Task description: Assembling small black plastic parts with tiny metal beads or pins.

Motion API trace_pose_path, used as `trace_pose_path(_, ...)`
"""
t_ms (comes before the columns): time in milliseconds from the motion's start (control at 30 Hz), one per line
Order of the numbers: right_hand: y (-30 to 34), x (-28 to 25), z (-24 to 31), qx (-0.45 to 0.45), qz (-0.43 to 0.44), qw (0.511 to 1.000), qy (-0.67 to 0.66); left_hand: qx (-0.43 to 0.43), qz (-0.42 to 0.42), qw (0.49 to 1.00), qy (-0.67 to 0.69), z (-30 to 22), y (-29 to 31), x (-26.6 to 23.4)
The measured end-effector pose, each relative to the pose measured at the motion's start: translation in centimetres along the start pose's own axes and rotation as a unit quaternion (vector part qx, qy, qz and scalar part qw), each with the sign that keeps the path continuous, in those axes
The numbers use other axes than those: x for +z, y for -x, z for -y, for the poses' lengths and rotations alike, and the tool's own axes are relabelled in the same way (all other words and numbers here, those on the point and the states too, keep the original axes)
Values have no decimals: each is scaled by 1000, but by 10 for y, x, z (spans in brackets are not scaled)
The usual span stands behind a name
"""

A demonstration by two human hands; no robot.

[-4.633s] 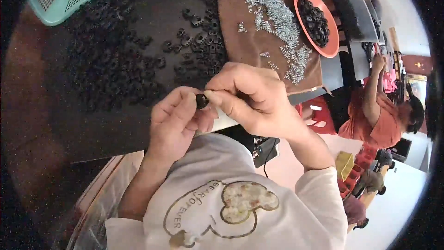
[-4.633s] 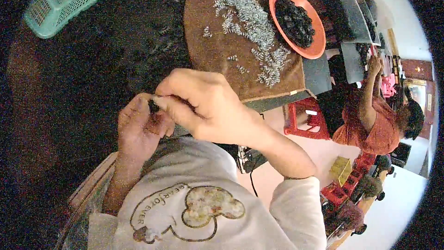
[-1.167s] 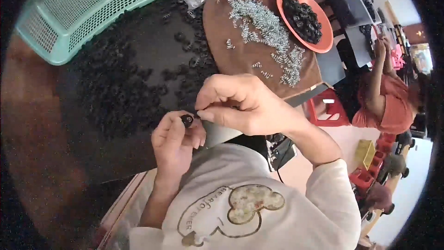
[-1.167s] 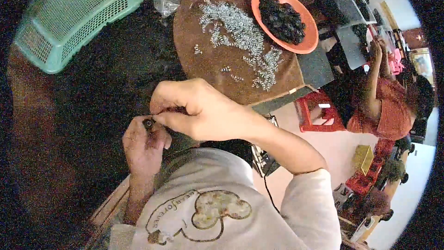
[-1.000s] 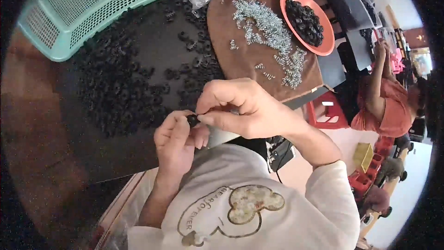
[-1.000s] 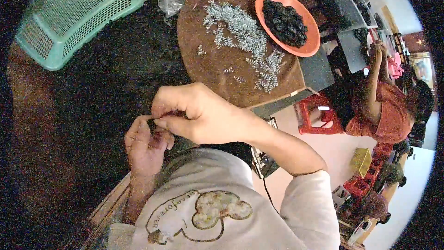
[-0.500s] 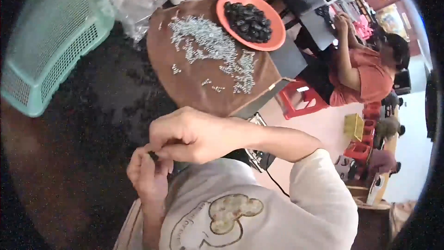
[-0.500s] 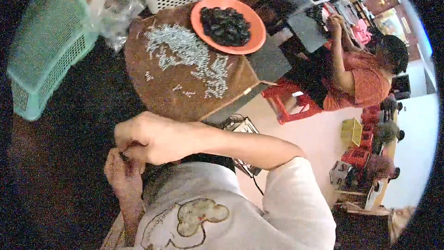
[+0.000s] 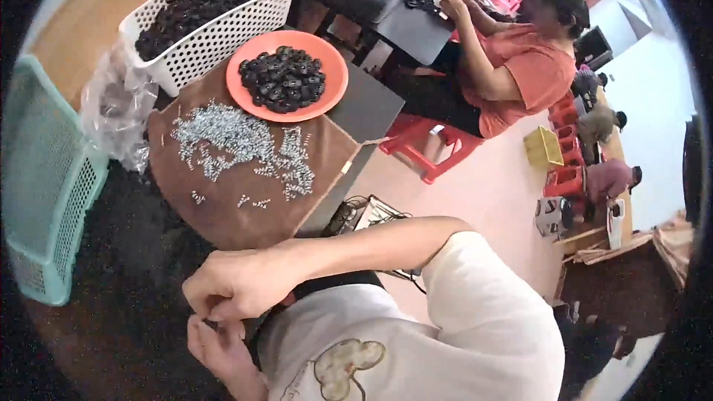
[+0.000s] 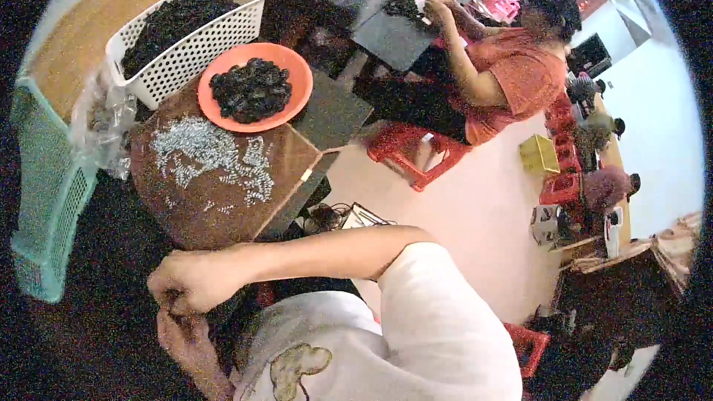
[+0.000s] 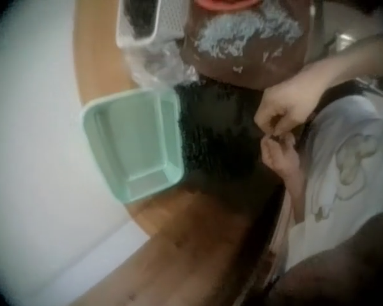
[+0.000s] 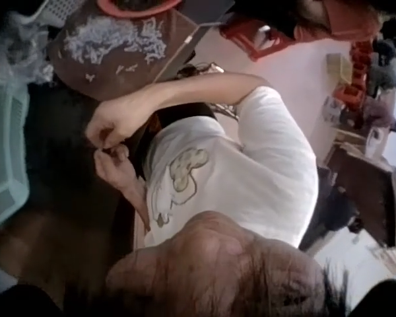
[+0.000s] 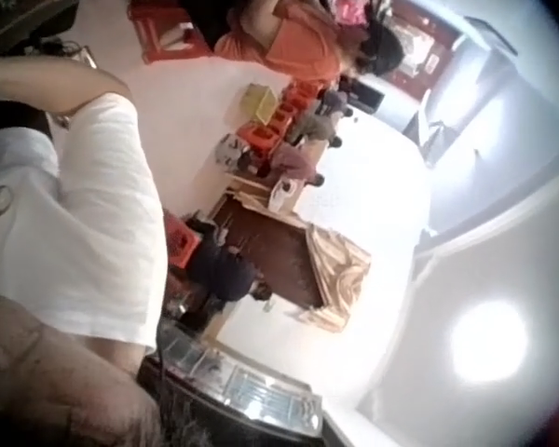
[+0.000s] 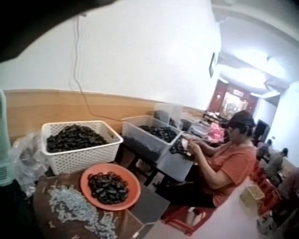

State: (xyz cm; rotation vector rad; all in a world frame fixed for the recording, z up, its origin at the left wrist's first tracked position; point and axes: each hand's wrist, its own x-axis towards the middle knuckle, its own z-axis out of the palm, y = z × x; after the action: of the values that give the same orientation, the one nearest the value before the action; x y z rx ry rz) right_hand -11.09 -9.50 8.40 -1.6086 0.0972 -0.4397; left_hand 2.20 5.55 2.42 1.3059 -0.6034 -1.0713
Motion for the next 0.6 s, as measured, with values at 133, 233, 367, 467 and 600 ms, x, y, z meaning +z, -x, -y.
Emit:
trace_pose_path(133,0,2,-6,-47,-23,998,26,12,-1,1000,-25,32,-6,-44)
trace_pose_path(233,-8,10,-14,-71,-24,997,34,-38,-45,997,49,22,-5,-43)
trace_pose_path(367,-9,11,-18,-83,-19,996,32,22,2,999,43,-14,1,1)
trace_pose_path(467,-7,12,-14,-78,-17,997,-9,-15,-21,999,42,-20,3,7)
trace_pose_path(600,-7,11,-10,-75,3,996,48,5,-50,997,56,-16,2,11)
